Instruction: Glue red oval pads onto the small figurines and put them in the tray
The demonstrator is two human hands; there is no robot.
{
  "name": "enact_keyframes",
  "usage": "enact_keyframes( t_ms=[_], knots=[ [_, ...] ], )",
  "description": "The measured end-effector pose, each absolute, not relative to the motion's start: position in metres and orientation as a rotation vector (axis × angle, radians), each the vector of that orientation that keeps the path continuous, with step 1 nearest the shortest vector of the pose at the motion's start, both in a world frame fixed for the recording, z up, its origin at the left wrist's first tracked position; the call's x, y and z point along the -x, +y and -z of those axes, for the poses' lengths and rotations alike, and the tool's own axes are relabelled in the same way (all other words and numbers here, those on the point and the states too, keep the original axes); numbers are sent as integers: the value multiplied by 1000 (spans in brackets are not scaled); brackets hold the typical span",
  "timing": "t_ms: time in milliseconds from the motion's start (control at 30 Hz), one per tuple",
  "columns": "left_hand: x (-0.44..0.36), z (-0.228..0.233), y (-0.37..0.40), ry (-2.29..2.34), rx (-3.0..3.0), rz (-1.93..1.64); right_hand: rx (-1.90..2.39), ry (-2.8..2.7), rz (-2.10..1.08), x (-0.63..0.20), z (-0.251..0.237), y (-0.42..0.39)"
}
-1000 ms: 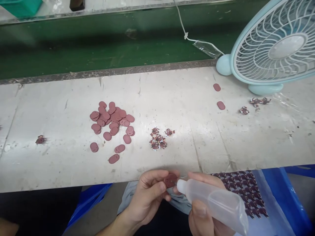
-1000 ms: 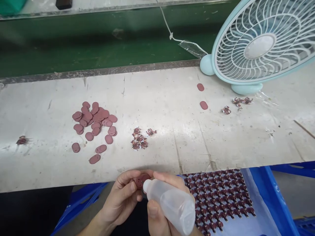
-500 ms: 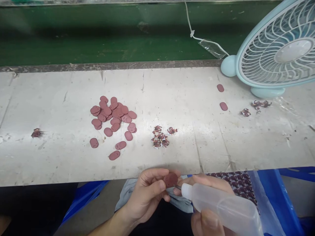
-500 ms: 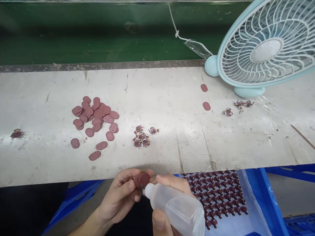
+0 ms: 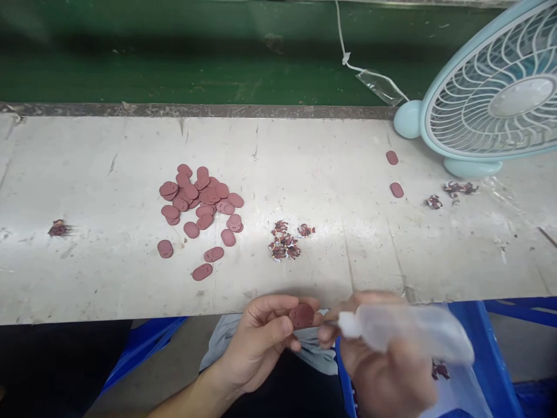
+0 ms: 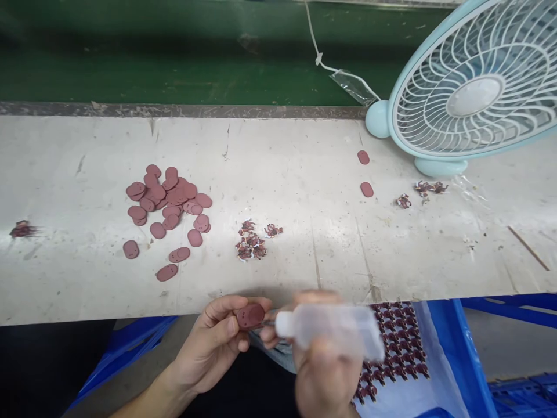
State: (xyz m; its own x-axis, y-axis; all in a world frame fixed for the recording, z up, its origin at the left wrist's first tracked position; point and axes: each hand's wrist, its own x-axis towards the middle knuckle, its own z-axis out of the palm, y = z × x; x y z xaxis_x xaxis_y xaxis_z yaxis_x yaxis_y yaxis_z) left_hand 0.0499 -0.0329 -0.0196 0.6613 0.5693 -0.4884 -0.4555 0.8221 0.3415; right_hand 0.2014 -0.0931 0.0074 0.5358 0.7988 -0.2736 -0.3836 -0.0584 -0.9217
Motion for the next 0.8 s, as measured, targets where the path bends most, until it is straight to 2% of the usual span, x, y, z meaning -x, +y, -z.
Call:
enact_keyframes(
  t_ms=[167, 233, 300, 367, 433, 533, 600, 667, 800],
  knots=[
    [-47, 20, -31, 599, -200, -599, 607, 220, -1386, -253, 8, -54],
    [-45, 21, -30, 603, -201, -605, 405, 286, -1404, -263, 18, -50],
    [-41, 23, -29, 612, -200, -611, 378, 203, -1363, -263, 20, -51],
    [-37, 24, -28, 619, -198, -615, 605, -41, -1319, -256, 15, -54],
    [-33, 25, -28, 624, -194, -624, 1004, -392, -1237, -246, 7, -53],
    [-28, 24, -27, 643, -187, -633, 1652, -945, -925, -235, -2, -39],
    [-26, 22, -27, 651, -184, -637, 1938, -1185, -688, -232, -2, -22],
    [-24, 21, -26, 658, -179, -646, 2126, -1317, -534, -233, 3, -3],
    [-22, 20, -26, 684, -166, -659, 2243, -1390, -485, -237, 8, 25]
  ],
)
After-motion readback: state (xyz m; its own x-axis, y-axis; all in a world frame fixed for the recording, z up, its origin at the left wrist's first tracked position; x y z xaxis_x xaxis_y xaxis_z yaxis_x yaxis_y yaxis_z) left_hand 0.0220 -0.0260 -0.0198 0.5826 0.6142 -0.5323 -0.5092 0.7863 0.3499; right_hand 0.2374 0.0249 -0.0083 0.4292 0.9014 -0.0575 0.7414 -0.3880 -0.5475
